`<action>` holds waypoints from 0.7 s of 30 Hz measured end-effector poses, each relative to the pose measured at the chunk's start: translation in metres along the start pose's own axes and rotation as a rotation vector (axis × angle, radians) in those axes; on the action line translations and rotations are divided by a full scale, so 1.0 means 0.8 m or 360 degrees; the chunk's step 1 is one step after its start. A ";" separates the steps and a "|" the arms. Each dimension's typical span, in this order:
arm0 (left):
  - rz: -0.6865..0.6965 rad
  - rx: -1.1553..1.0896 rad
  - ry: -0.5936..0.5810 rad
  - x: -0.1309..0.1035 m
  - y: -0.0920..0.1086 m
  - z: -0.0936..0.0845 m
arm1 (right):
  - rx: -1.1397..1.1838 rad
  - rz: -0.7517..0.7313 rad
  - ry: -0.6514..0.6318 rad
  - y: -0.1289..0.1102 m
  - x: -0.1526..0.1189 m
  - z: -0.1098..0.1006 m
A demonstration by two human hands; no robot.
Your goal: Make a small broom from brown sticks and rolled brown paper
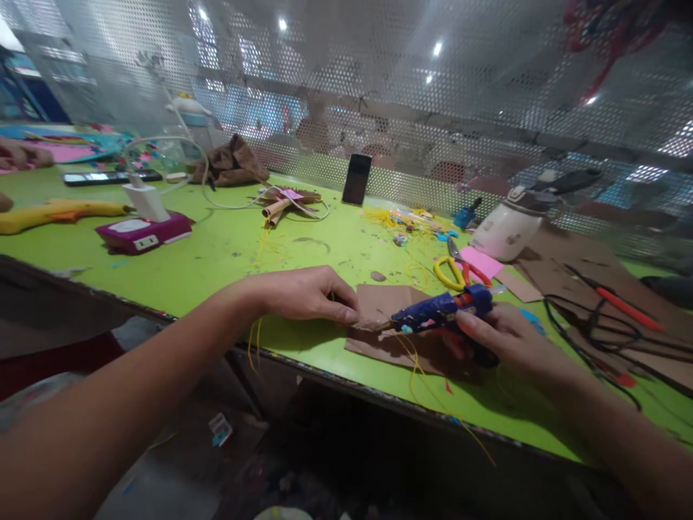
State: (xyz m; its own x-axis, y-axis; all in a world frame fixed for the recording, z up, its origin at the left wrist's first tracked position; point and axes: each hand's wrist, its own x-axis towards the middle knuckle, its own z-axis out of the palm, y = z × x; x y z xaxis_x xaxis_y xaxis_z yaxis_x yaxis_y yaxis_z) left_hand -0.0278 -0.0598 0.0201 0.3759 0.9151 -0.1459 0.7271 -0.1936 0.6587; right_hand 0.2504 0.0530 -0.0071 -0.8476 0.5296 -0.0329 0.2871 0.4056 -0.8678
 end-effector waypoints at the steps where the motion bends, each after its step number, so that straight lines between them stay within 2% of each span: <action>1: 0.0009 -0.0007 -0.0003 0.000 -0.001 0.000 | -0.0006 -0.0019 0.0004 0.000 0.000 0.000; 11: 0.0018 0.0011 -0.0008 -0.001 -0.001 0.000 | -0.0016 -0.0034 0.0122 0.005 0.001 0.000; 18: 0.0004 -0.0030 0.0029 -0.003 -0.003 0.002 | 0.0130 0.0009 0.0203 0.006 0.000 0.004; 21: 0.0000 -0.0061 0.0053 -0.003 -0.005 0.002 | 0.0144 0.0047 0.0168 0.005 0.000 0.005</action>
State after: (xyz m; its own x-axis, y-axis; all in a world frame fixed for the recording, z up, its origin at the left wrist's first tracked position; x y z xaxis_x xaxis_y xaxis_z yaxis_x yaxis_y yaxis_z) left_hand -0.0310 -0.0621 0.0169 0.3561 0.9265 -0.1215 0.7041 -0.1806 0.6867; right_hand 0.2498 0.0520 -0.0125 -0.7862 0.6179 -0.0111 0.2660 0.3222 -0.9085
